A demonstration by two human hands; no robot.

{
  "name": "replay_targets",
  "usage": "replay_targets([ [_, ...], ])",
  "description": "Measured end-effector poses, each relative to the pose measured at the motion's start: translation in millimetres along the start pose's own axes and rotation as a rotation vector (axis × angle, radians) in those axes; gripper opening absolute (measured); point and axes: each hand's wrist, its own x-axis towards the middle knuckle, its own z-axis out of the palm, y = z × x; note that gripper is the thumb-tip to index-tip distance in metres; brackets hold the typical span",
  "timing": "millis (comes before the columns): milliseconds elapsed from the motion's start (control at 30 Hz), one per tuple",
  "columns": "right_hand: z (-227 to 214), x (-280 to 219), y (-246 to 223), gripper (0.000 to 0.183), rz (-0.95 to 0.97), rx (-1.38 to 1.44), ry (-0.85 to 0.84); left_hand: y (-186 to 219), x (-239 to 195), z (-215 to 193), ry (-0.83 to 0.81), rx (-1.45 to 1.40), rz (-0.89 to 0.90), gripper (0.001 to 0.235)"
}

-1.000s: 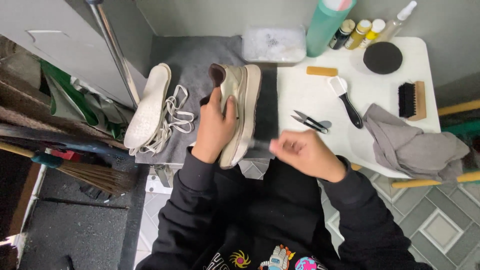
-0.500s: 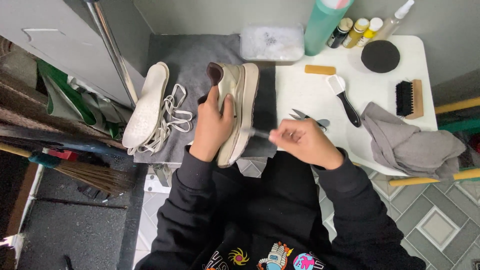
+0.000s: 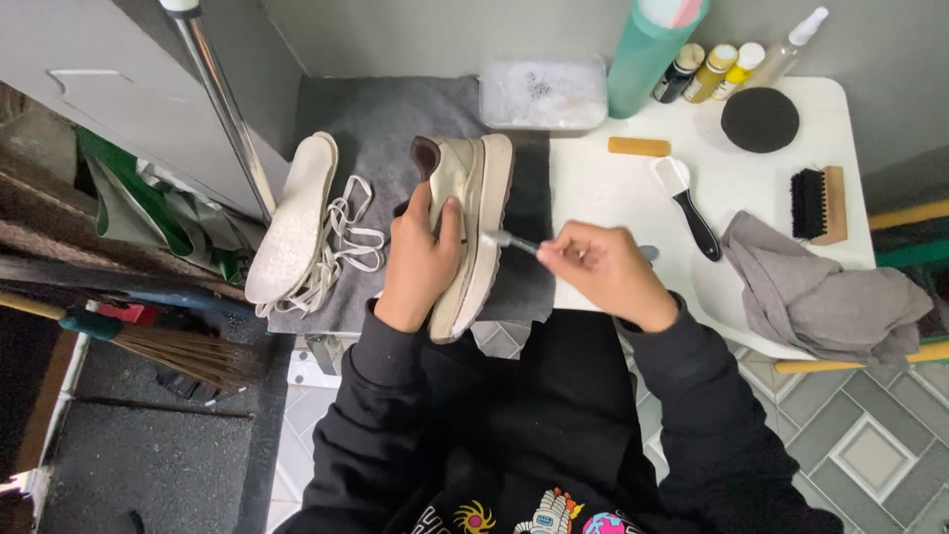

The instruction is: The person cleans a beige sneaker by repeatedly dipping a small brush into a container of soapy water and scrubbing the shoe's sole and side panels. The person holds the shoe steady with one hand while scrubbing with the other, occasionally rotating the shoe to access different areas.

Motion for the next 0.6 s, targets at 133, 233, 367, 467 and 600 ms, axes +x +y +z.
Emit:
replay_targets([
  [133,-4,8,-12,0.008,0.014,0.114,-0.17,1,3,-2,0.009,0.009,0.01,0.032],
  [233,-4,7,-7,0.012,0.002,0.047,-0.016,-4,-1,2,0.001,-0.008,0.015,0.033],
  [367,-6,14,-5,0.012,0.018,0.113,-0.163,-2,0,-2,0.005,-0.005,0.0,0.032],
  [467,-5,17,1,0.014,0.022,0.115,-0.103,-1,0,-3,0.001,0.002,-0.004,0.033],
  [600,-8,20,6,0.013,0.029,0.132,-0.155,-3,0,-5,-0.001,0.024,0.004,0.031],
])
